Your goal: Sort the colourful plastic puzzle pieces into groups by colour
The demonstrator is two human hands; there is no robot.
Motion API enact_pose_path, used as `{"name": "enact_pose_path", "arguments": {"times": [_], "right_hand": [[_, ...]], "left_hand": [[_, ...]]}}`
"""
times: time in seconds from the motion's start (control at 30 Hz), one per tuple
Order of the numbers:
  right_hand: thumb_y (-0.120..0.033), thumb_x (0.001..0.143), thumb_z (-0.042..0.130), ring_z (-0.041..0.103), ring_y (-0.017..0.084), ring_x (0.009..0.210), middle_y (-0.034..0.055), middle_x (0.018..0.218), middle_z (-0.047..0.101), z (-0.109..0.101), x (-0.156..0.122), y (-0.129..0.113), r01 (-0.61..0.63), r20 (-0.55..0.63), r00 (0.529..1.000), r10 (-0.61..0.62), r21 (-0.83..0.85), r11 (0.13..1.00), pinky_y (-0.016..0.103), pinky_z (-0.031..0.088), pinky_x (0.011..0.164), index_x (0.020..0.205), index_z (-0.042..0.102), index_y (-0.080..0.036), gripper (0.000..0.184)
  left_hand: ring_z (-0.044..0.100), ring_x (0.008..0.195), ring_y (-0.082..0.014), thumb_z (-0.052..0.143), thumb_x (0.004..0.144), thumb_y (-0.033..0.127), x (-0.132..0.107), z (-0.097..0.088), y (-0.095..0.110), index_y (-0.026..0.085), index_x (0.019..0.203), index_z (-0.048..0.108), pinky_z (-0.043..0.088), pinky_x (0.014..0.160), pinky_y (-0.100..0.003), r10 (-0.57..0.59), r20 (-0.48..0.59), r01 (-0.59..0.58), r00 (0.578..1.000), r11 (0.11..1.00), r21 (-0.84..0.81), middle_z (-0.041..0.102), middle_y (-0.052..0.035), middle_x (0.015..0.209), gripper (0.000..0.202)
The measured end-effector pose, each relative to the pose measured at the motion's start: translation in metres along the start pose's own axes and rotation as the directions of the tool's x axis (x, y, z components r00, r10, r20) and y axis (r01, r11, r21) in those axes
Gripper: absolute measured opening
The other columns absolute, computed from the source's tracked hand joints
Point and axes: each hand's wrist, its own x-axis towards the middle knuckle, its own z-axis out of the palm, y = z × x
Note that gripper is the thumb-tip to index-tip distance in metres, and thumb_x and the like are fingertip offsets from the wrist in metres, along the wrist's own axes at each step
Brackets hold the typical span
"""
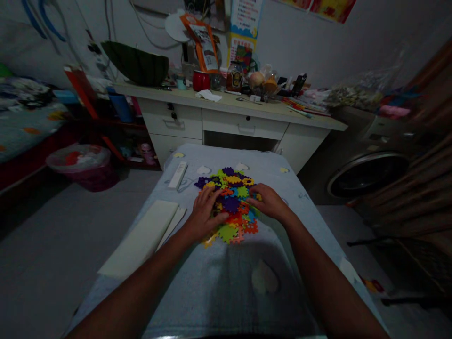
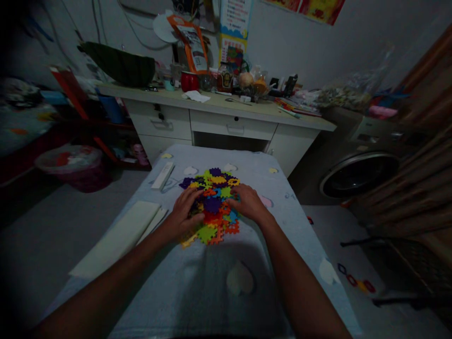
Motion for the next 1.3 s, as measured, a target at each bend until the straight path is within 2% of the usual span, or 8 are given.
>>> {"name": "enact_pose_path", "arguments": {"times": [0.1,0.23,0.43,0.57,0.7,0.93,1.17,1.3], "right_hand": [[-0.041,0.089,0.059,0.058,0.024,0.107,0.0108,0.112,0.065,0.013,0.051,0.006,-0.076,-0.067,0.995,0.076,0.004,0.997,0.036,0.044,0.093,0.105,0.065,-0.018,0.029],[-0.042,0.091,0.054,0.051,0.026,0.125,0.0108,0.134,0.059,0.037,0.111,0.008,-0.164,-0.074,0.984,0.164,0.012,0.986,0.041,0.040,0.104,0.124,0.059,-0.020,0.041],[-0.047,0.093,0.049,0.034,0.027,0.143,0.0124,0.156,0.037,0.063,0.169,0.019,-0.206,0.087,0.975,0.206,-0.012,0.978,0.042,0.027,0.116,0.144,0.045,-0.016,0.060],[-0.040,0.094,0.047,0.046,0.024,0.134,0.0131,0.148,0.048,0.066,0.188,0.028,-0.141,0.243,0.962,0.127,0.043,0.989,0.036,0.035,0.111,0.134,0.056,-0.014,0.048],[-0.031,0.093,0.048,0.060,0.020,0.113,0.0100,0.121,0.068,0.060,0.182,0.026,0.025,0.321,0.944,-0.073,0.152,0.988,0.029,0.041,0.102,0.109,0.069,-0.013,0.032],[-0.026,0.083,0.062,0.059,0.019,0.105,0.0060,0.110,0.066,0.021,0.133,0.013,0.075,0.212,0.966,-0.149,0.321,0.944,0.032,0.043,0.097,0.103,0.069,-0.017,0.023],[-0.032,0.086,0.060,0.063,0.014,0.081,0.0020,0.089,0.069,-0.016,0.098,0.016,-0.066,0.362,0.902,-0.235,0.654,0.753,0.029,0.050,0.078,0.109,0.062,-0.017,0.027],[-0.032,0.087,0.058,0.063,0.014,0.081,0.0023,0.086,0.068,-0.023,0.092,0.030,-0.036,0.244,0.954,-0.172,0.666,0.745,0.030,0.049,0.080,0.105,0.062,-0.017,0.024]], "left_hand": [[0.036,0.137,-0.0313,0.035,0.095,0.056,0.028,-0.001,-0.012,0.016,0.139,0.047,0.031,0.114,-0.051,-0.185,-0.150,0.190,0.971,0.982,0.014,0.043,-0.0176,0.141,0.061],[0.044,0.128,-0.0340,0.038,0.094,0.054,0.052,0.008,-0.034,0.016,0.132,0.054,0.035,0.109,-0.054,-0.411,-0.267,0.444,0.872,0.892,0.078,0.053,-0.0183,0.128,0.057],[0.047,0.128,-0.0298,0.039,0.094,0.055,0.054,0.016,-0.048,0.021,0.134,0.052,0.034,0.110,-0.051,-0.327,-0.203,0.351,0.923,0.932,0.093,0.054,-0.0141,0.133,0.054],[0.047,0.129,-0.0303,0.043,0.092,0.057,0.056,0.011,-0.050,0.020,0.135,0.051,0.034,0.110,-0.053,-0.264,-0.150,0.269,0.953,0.963,0.012,0.053,-0.0138,0.136,0.057],[0.046,0.133,-0.0307,0.048,0.090,0.056,0.059,0.010,-0.054,0.018,0.143,0.042,0.035,0.111,-0.052,-0.233,-0.152,0.214,0.960,0.968,-0.130,0.050,-0.0160,0.142,0.066],[0.053,0.127,-0.0245,0.048,0.091,0.053,0.061,0.014,-0.054,0.017,0.140,0.045,0.041,0.108,-0.041,-0.283,-0.150,0.204,0.947,0.895,-0.397,0.055,-0.0138,0.137,0.060],[0.058,0.118,-0.0248,0.050,0.089,0.053,0.064,0.010,-0.048,0.017,0.122,0.060,0.043,0.106,-0.042,-0.212,-0.104,0.174,0.972,0.941,-0.288,0.062,-0.0110,0.123,0.050],[0.059,0.116,-0.0274,0.053,0.086,0.055,0.065,0.010,-0.050,0.020,0.120,0.063,0.044,0.105,-0.047,-0.202,-0.056,0.183,0.978,0.951,-0.248,0.066,-0.0098,0.122,0.050]]}}
